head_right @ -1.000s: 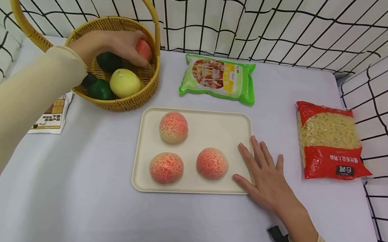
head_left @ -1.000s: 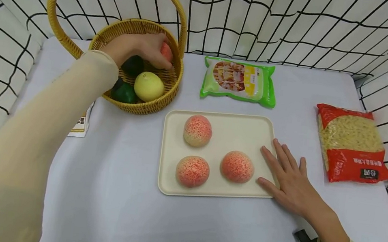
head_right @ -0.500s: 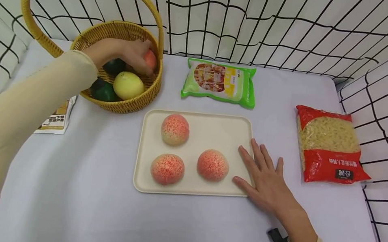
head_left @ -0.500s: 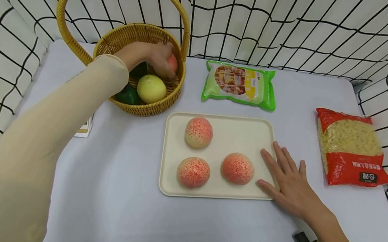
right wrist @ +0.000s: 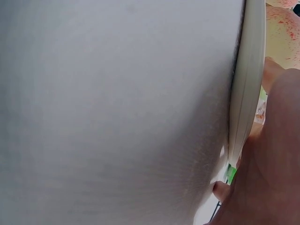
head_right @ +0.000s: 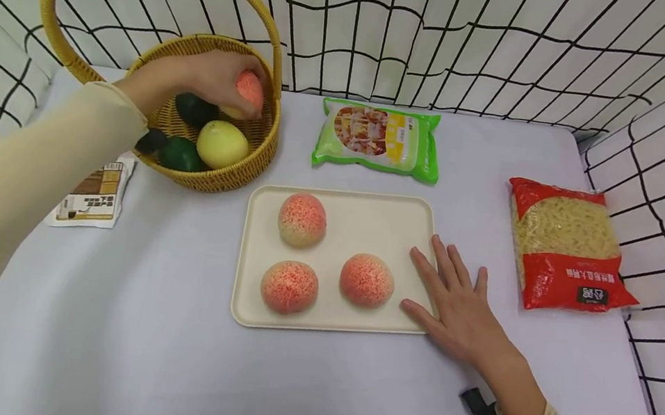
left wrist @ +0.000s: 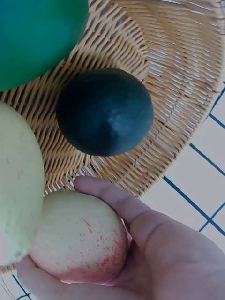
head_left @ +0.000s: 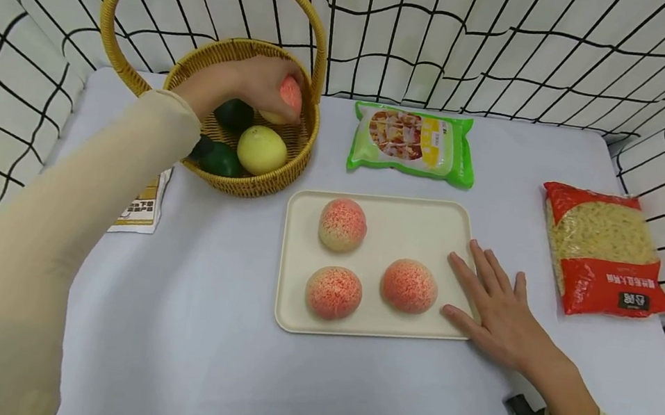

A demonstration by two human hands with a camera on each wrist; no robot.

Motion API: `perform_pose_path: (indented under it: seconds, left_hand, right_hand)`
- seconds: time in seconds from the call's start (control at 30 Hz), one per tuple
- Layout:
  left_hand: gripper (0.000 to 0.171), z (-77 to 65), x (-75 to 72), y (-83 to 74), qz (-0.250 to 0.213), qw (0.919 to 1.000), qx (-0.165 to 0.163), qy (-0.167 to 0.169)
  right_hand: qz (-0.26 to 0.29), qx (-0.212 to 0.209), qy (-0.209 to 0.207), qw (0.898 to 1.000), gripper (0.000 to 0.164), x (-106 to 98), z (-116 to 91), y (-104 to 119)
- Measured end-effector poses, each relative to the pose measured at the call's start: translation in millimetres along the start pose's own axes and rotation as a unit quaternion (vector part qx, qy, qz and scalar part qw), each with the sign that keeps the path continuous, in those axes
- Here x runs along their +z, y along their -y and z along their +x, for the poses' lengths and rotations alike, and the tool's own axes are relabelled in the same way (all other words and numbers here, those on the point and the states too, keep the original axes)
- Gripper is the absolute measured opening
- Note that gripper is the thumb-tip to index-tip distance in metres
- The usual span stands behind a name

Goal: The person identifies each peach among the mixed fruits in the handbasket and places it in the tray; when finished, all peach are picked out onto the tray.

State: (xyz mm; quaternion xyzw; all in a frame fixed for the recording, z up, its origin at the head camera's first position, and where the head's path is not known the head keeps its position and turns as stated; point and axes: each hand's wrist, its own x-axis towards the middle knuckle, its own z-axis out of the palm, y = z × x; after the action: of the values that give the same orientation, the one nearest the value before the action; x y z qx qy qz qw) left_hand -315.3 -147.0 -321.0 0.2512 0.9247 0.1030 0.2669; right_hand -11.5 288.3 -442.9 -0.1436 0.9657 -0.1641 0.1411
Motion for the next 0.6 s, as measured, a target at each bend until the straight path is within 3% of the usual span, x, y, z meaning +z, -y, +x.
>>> perform_pose_path:
  seconds: [0.3, 0.6]
  left_hand:
    - [0.077, -19.6, -2.9, -2.6, -0.010, 0.9983, 0.018, -0.054]
    - [0.069, -34.7, 7.1, -1.7, -0.033, 0.9965, 0.046, -0.062]
  right_hand:
    - [-0.006, -0.005, -0.009, 1.000, 0.088, -1, 1, 1]
    - [-0.002, -0.003, -0.006, 1.000, 0.088, 0, 0, 3]
